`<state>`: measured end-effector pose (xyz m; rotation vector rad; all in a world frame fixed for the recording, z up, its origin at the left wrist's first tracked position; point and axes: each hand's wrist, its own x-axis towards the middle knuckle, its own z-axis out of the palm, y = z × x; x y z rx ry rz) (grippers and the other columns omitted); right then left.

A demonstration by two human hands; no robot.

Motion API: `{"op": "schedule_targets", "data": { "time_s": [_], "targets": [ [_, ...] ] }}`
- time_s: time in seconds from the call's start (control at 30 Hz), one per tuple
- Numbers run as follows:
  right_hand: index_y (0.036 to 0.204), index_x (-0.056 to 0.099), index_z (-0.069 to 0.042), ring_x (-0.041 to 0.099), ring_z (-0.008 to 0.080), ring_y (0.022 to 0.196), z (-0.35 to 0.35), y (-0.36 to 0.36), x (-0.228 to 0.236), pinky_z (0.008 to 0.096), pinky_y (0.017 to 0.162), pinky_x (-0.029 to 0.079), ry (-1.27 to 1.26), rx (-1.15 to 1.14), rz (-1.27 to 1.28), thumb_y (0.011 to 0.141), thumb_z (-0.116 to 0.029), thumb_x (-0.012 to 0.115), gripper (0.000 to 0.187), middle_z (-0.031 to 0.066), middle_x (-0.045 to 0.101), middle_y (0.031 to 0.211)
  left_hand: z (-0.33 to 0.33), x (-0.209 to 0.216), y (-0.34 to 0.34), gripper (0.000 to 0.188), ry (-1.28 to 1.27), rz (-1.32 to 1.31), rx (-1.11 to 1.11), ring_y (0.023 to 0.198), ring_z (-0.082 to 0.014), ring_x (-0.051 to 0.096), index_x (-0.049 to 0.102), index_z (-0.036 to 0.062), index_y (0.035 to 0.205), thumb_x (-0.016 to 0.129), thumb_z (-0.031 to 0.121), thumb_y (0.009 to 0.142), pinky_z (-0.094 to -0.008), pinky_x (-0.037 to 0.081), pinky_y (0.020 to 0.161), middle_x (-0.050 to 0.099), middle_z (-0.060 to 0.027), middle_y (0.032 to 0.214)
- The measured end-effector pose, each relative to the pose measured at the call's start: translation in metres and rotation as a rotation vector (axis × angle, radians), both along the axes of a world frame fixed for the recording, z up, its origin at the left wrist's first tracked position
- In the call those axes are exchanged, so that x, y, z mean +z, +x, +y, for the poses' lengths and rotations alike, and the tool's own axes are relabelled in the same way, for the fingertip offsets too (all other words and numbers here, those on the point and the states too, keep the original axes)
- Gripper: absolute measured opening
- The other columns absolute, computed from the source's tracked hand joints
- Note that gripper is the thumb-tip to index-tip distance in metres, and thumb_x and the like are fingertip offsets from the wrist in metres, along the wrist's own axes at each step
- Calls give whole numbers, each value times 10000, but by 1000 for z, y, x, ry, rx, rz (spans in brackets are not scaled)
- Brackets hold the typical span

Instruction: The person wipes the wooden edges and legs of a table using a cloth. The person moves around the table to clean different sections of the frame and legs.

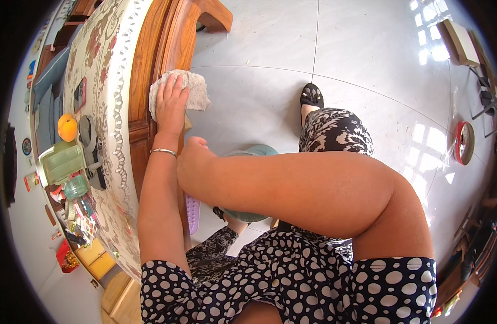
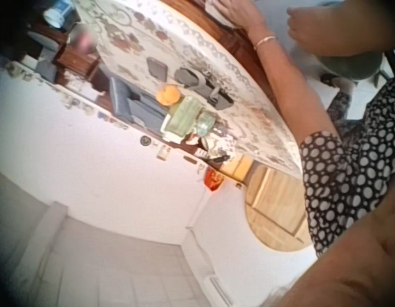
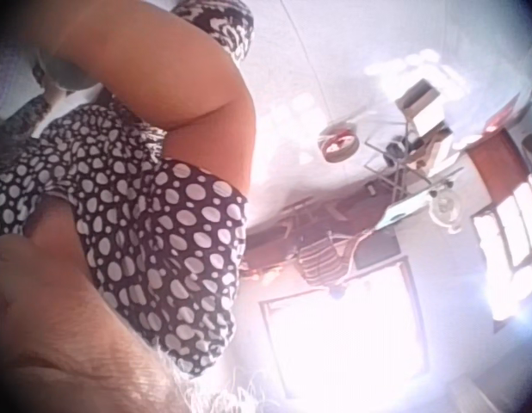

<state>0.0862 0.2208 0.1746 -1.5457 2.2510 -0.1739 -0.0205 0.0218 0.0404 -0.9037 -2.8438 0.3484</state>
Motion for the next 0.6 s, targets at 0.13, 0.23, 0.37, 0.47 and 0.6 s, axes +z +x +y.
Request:
{"op": "schedule_targets", "data": {
  "time_s": [0.13,0.23,0.37,0.47,0.6],
  "targets": [
    [958,728,-138,588,200,928,-2,-1,3,321,715,368,15,16,30,763,-257,688,232,37,631,986,-20,-23,30,221,192,-142,271,1391,-256,338,602,98,1121,515,137,922,-387,335,1117,433,-40,1466],
    [957,728,-137,593,206,931,0,-3,0,324,712,373,41,1,14,762,-259,691,232,39,631,987,-37,-29,62,232,-23,-114,113,1390,-256,334,585,99,1137,534,125,912,-376,365,1098,394,-25,1494],
    [970,721,-127,601,218,930,4,-6,2,334,733,394,-5,-20,18,760,-259,694,250,44,628,989,-68,-41,116,204,-51,-115,125,1380,-252,351,597,90,1095,553,101,897,-433,354,1101,419,-23,1476],
    [996,705,-117,603,225,938,9,-12,5,339,751,409,-9,-16,4,757,-253,696,276,55,625,999,-81,-32,162,188,23,-141,145,1358,-260,382,609,85,1075,556,104,896,-464,357,1089,449,-36,1451],
    [1015,684,-101,600,229,959,4,-11,4,343,761,421,13,28,47,748,-243,701,302,72,619,1013,-116,-17,234,228,-89,-211,176,1335,-274,411,608,87,1105,550,106,886,-463,359,1082,467,-47,1436]
  ]
}}
